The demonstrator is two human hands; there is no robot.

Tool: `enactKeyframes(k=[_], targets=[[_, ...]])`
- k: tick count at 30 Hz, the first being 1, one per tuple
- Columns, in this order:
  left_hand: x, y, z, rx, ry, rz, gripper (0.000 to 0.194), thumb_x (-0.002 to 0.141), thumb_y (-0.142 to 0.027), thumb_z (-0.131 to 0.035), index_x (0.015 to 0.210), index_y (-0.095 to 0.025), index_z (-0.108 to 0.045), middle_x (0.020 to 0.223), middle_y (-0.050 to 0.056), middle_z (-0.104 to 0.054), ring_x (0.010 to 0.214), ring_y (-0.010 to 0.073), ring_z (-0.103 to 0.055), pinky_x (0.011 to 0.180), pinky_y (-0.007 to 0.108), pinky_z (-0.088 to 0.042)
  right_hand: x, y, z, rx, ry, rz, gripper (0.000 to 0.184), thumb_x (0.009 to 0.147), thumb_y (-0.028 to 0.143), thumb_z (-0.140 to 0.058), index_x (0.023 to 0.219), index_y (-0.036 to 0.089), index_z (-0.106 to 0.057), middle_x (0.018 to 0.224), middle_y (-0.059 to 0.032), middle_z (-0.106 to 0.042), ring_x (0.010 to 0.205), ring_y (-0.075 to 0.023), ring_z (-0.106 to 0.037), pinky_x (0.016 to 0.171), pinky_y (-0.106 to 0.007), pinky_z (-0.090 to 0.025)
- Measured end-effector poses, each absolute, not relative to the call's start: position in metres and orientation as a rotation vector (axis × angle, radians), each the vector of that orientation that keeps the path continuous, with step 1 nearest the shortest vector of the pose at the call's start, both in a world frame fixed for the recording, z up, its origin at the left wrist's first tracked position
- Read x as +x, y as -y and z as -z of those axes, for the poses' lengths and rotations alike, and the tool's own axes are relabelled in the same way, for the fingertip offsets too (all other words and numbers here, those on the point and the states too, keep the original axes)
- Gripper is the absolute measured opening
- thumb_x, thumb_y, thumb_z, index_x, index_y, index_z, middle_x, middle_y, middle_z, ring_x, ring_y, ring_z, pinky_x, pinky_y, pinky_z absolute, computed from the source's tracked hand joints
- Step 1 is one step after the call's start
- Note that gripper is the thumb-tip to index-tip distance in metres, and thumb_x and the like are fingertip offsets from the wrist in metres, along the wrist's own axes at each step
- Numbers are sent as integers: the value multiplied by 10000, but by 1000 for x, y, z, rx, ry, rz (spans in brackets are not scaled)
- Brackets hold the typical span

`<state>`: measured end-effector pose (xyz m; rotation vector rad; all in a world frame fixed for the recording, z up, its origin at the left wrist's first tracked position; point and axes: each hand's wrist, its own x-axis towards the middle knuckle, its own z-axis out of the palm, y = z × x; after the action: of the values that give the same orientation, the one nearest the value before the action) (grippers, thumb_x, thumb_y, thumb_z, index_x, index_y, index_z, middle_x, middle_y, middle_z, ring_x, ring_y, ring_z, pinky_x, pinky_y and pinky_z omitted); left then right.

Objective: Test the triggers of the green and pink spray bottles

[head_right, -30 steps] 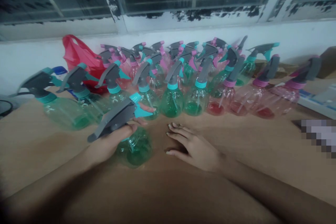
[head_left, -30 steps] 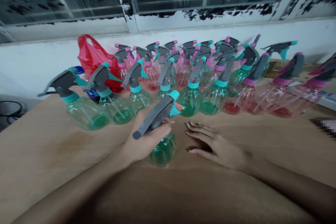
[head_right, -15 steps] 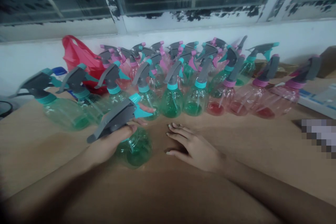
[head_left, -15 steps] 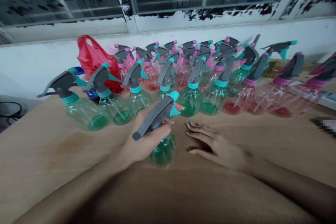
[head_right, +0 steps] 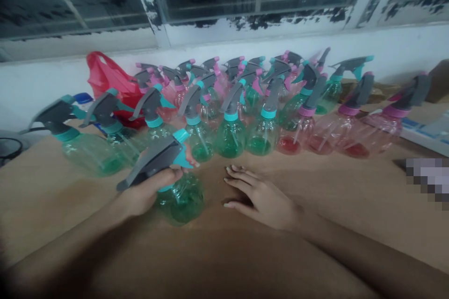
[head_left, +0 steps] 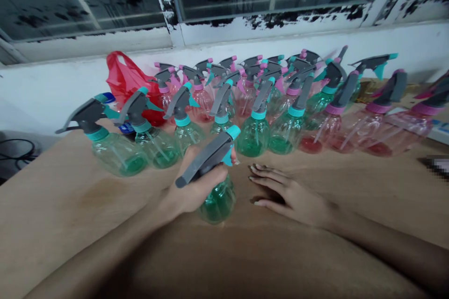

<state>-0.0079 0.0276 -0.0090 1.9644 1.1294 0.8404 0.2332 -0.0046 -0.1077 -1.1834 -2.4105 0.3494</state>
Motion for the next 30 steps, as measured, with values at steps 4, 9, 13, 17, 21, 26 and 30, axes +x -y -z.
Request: enactKeyframes(k=[4,9,13,17,21,26,30], targets=[[-5,-27,7,1837,-1123,-868,194,746,-292,-531,848,-227,-684,841,23,-710,854,211,-663,849,345,-505,233,5,108,-1176,2398,-355,499,876,469,-486,1308,220,-469,1399,-64,-447,1318,-219,-350,1072,-442,-339],[2,-25,1,1813,-1149,-859,214,753,-268,-541,921,-250,-672,834,15,-709,868,210,-672,822,335,-525,233,4,110,-1165,2389,-365,500,870,467,-498,1311,233,-466,1400,-60,-447,1314,-229,-356,1070,-456,-338],[7,-21,-7,1793,-1053,-864,371,700,-160,-558,1046,-275,-629,911,2,-711,855,194,-682,787,291,-539,233,4,110,-1158,2377,-367,504,865,464,-506,1313,235,-466,1394,-62,-453,1310,-235,-362,1063,-461,-347],[7,-22,-9,1822,-1001,-841,439,705,-105,-541,1085,-312,-614,1019,-23,-691,848,160,-670,825,264,-524,233,4,109,-1184,2409,-351,507,874,473,-485,1306,208,-472,1401,-69,-445,1319,-222,-348,1075,-441,-334],[5,-22,-5,1895,-1034,-834,355,771,-191,-535,1099,-308,-601,836,-17,-701,719,163,-655,830,311,-522,233,4,109,-1190,2421,-340,510,874,478,-482,1298,194,-481,1401,-73,-445,1318,-213,-349,1080,-424,-328],[3,-22,0,1916,-1102,-829,265,810,-255,-522,1060,-301,-598,817,-9,-669,749,182,-641,788,310,-513,233,4,109,-1165,2400,-346,506,873,469,-491,1312,219,-462,1395,-70,-452,1312,-227,-360,1069,-455,-340],[3,-22,1,1906,-1110,-816,269,819,-274,-523,1075,-314,-594,742,-18,-649,752,191,-634,745,297,-507,233,4,108,-1169,2398,-361,505,872,471,-492,1307,216,-468,1395,-71,-452,1312,-227,-360,1070,-453,-338]])
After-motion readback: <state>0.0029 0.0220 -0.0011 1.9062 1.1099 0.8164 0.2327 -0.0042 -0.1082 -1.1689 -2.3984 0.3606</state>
